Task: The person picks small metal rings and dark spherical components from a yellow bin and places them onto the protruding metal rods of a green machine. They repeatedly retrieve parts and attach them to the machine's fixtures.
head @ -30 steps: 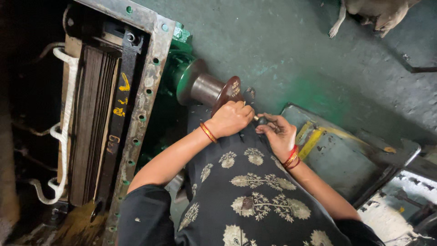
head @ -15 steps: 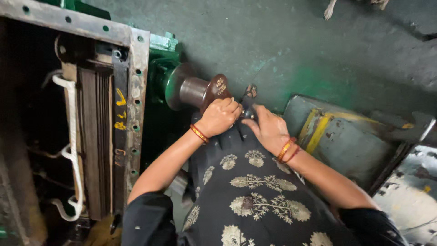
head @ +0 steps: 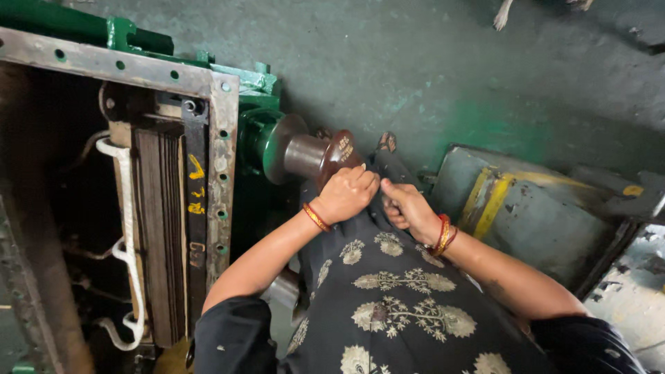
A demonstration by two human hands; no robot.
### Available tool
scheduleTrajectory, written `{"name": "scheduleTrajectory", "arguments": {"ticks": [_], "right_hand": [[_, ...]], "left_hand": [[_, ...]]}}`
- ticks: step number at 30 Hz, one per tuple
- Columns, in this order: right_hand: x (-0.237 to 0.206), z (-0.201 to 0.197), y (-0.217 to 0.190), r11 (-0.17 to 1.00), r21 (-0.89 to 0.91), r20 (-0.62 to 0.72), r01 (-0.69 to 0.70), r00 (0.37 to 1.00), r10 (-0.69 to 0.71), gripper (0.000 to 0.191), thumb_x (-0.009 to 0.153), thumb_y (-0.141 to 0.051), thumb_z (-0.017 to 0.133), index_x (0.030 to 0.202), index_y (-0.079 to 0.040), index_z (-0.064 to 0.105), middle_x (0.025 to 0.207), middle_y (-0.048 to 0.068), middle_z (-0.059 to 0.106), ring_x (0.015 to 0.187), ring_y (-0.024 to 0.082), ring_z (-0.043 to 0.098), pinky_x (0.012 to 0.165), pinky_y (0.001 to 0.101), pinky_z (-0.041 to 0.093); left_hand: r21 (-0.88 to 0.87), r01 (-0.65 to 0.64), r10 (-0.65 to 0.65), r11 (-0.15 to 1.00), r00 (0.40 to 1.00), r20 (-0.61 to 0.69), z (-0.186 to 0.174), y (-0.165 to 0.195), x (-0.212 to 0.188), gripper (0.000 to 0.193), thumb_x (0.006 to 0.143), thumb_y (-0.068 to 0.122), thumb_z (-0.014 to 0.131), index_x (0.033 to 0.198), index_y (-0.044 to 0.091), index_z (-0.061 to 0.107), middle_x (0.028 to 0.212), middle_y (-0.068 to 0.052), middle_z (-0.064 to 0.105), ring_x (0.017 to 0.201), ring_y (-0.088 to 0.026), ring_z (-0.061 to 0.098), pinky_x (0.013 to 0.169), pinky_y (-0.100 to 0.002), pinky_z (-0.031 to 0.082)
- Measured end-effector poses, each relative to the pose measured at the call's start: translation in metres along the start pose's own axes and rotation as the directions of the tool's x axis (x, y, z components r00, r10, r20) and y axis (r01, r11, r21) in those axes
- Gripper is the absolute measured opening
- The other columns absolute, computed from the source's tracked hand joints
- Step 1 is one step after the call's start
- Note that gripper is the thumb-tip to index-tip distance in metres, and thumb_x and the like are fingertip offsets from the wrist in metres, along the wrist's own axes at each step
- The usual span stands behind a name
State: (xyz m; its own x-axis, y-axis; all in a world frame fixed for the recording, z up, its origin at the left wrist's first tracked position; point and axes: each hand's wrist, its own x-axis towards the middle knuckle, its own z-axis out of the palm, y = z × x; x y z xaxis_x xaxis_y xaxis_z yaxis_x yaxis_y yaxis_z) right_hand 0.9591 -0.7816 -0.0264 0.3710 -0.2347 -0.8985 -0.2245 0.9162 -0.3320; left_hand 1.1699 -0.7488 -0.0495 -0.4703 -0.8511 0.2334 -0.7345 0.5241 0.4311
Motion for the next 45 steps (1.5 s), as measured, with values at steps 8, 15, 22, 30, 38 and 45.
{"name": "scheduleTrajectory", "arguments": {"ticks": [8,15,22,30,38,45], "right_hand": [[0.006,0.000,-0.004,0.589,-0.714,-0.010,0.379,0.835,-0.550,0.054,0.105,-0.042,0.051,0.068,-0.004,0.056,0.054,0.000,0.051,0.050,0.011,0.050,0.051,0.0302,0.040],[0.018,-0.007,0.010,0.616,-0.515,0.068,0.595,0.745,-0.663,0.037,0.104,-0.028,0.055,0.082,0.000,0.062,0.065,0.007,0.055,0.061,0.010,0.049,0.056,0.0320,0.042],[0.028,-0.008,0.013,0.516,-0.578,0.101,0.632,0.683,-0.723,0.035,0.103,-0.023,0.060,0.080,0.003,0.061,0.060,0.011,0.047,0.056,0.010,0.041,0.051,0.0351,0.038],[0.026,-0.003,0.012,0.516,-0.531,0.108,0.672,0.658,-0.745,0.035,0.103,-0.023,0.061,0.079,0.003,0.061,0.058,0.009,0.045,0.054,0.010,0.039,0.049,0.0357,0.035],[0.019,0.000,0.002,0.477,-0.546,0.119,0.688,0.628,-0.769,0.032,0.103,-0.025,0.061,0.086,0.002,0.068,0.059,0.009,0.053,0.053,0.008,0.045,0.049,0.0338,0.038],[0.019,-0.004,-0.016,0.631,-0.525,0.123,0.572,0.784,-0.609,0.038,0.104,-0.029,0.061,0.084,0.001,0.068,0.060,-0.002,0.046,0.057,0.006,0.041,0.049,0.0297,0.035]], "left_hand": [[-0.122,0.044,-0.044,0.992,0.999,0.005,-0.024,-0.006,0.010,0.023,0.089,0.016,0.064,0.106,0.002,0.069,0.090,-0.007,0.066,0.089,-0.025,0.067,0.081,-0.037,0.056],[-0.183,0.232,-0.241,0.955,0.970,-0.026,-0.040,0.025,0.017,0.038,0.086,0.028,0.077,0.120,0.012,0.070,0.074,-0.006,0.061,0.069,-0.027,0.065,0.059,-0.042,0.052],[-0.050,0.367,-0.369,0.929,0.929,-0.016,-0.046,0.040,0.020,0.034,0.082,0.019,0.074,0.115,0.016,0.071,0.080,-0.007,0.065,0.070,-0.030,0.065,0.058,-0.042,0.051],[-0.057,0.596,-0.596,0.801,0.803,0.022,-0.045,0.059,0.032,0.037,0.078,0.013,0.070,0.115,0.016,0.074,0.082,-0.014,0.070,0.066,-0.035,0.067,0.056,-0.047,0.051],[-0.109,0.671,-0.644,0.734,0.737,0.204,-0.043,0.035,0.041,0.027,0.074,0.020,0.074,0.101,0.014,0.077,0.083,-0.016,0.074,0.077,-0.034,0.072,0.066,-0.047,0.055],[-0.678,0.655,-0.931,0.334,0.343,-0.127,-0.011,0.058,-0.007,0.028,0.095,0.031,0.070,0.098,0.003,0.065,0.077,-0.006,0.071,0.071,-0.018,0.075,0.061,-0.033,0.056]]}}
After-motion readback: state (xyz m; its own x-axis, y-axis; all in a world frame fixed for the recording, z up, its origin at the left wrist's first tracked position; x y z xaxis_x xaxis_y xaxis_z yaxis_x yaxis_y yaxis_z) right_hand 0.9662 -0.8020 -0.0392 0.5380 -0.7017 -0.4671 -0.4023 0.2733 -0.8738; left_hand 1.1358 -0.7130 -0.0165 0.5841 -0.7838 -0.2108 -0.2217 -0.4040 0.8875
